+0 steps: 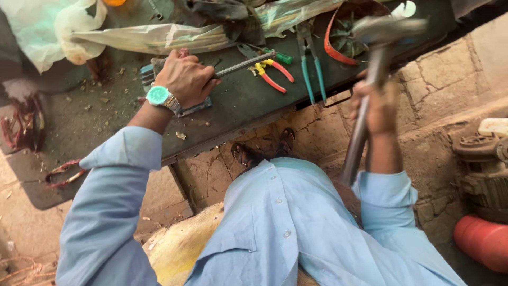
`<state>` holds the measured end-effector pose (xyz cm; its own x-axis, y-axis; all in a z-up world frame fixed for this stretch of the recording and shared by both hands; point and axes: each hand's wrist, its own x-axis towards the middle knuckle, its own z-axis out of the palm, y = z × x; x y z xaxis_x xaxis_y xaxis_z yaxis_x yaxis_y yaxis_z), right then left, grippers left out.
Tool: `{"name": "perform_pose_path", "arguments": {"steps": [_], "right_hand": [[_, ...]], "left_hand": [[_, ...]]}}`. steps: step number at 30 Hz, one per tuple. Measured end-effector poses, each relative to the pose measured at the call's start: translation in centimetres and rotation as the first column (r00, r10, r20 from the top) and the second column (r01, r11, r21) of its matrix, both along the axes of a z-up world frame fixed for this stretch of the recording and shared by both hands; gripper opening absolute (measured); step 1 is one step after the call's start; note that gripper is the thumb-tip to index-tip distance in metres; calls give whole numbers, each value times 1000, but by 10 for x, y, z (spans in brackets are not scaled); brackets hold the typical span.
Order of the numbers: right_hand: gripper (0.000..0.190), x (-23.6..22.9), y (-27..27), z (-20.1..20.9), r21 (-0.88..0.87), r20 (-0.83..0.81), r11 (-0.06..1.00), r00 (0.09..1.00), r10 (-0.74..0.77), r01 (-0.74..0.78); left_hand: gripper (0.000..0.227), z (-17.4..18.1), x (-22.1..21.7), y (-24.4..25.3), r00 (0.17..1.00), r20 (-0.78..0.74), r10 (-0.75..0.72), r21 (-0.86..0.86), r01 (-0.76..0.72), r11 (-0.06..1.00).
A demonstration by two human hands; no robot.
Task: The person uses a hammer and metal rod to loosen and extract copper windings from a motor stator. They then use pliers and a screwdriver to pull out the remaining wire coils and place them on the workbench.
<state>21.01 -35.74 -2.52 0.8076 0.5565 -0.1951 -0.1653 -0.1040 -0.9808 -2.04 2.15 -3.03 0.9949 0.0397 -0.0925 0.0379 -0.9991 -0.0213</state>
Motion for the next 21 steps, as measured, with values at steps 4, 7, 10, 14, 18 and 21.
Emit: {"name": "perform_pose_path", "arguments": {"steps": [4,7,10,14,18,21], "right_hand": [[24,14,13,7,240,-3,951,980,-200,195],[26,-8,50,-7,247,-110,941,972,-210,231],[46,-40,68,-21,-112,-281,972,945,166,-205],[32,-48,54,-20,-31,-250,914,888,385,-405],[30,-27,28,-7,-74,-163,986,977,138,-151],[23,-2,18,3,25,-62,999,998,-21,22]], "left_hand": [[33,-3,-4,-1,1000,19,0,16,-1,1000],[29,-3,-4,0,992,116,-48,16,47,999],[31,-1,-5,-2,1000,-6,15,-18,-16,1000],[35,6,-11,5,995,-95,13,18,-11,1000],[32,-3,-15,7,999,46,-29,64,26,998],[31,-9,-18,8,997,57,-44,73,40,997]]}}
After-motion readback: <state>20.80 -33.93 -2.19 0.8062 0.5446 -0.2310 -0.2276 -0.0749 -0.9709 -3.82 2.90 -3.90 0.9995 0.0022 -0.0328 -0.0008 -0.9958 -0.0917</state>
